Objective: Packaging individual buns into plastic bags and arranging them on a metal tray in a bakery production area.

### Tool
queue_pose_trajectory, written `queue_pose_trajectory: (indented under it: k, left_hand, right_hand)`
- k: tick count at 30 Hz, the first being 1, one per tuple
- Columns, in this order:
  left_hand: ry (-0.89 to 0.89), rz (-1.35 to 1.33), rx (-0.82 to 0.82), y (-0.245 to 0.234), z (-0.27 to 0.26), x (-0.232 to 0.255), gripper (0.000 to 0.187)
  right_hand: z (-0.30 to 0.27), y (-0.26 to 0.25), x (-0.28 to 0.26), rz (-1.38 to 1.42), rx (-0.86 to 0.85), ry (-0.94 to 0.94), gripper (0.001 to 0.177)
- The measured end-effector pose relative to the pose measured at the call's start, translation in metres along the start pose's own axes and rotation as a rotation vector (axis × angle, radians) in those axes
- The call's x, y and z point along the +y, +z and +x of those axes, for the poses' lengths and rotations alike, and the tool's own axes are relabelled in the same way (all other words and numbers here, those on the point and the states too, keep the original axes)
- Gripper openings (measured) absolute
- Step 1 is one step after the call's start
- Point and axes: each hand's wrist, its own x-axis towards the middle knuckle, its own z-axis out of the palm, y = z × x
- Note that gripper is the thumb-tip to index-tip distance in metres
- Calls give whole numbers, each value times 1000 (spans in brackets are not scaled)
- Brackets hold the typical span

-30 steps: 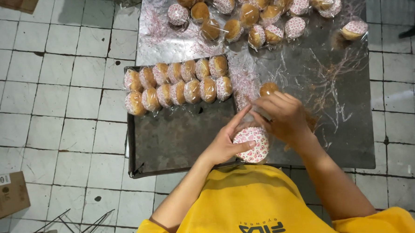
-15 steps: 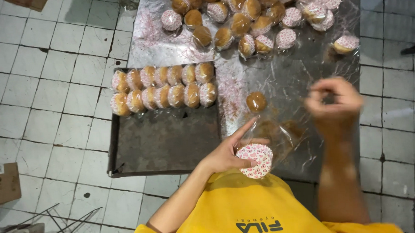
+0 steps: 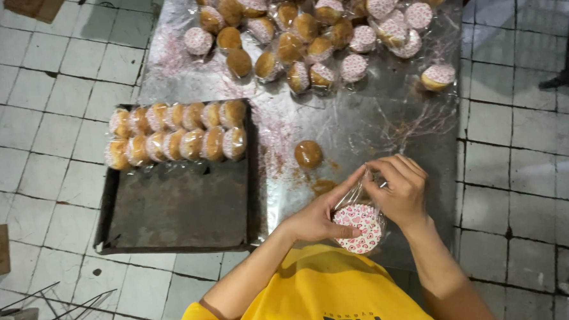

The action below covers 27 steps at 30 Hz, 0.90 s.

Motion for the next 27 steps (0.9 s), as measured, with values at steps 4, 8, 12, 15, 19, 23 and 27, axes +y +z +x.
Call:
queue_pose_trajectory:
  k: [4,8,12,15,19,23,27]
  left_hand:
    - [-22,-125,-50,15,14,-19,118]
    - [-70,-186,-70,35,24,18,113]
    - [-63,-122,-59,35,39,25,107]
    - [-77,-87,-47,39,47,12,108]
    - [-24,0,6,40,53,-15,113]
    - [-20,48,9,39,54,-24,113]
    - [-51,-3,33,34,52,-15,114]
  right_hand:
    - [-11,-31,55,-169,125,69,16]
    - [-5,-107,80,64,218,293,18]
    - [7,-81,31,142,-35,183,17]
    - [0,-57,38,112,-129,24,16]
    - [1,-45,46,79,-26,1,12]
    - [1,-35,61,45,14,-15,13]
    - [-20,-35,109,-51,-3,-61,13]
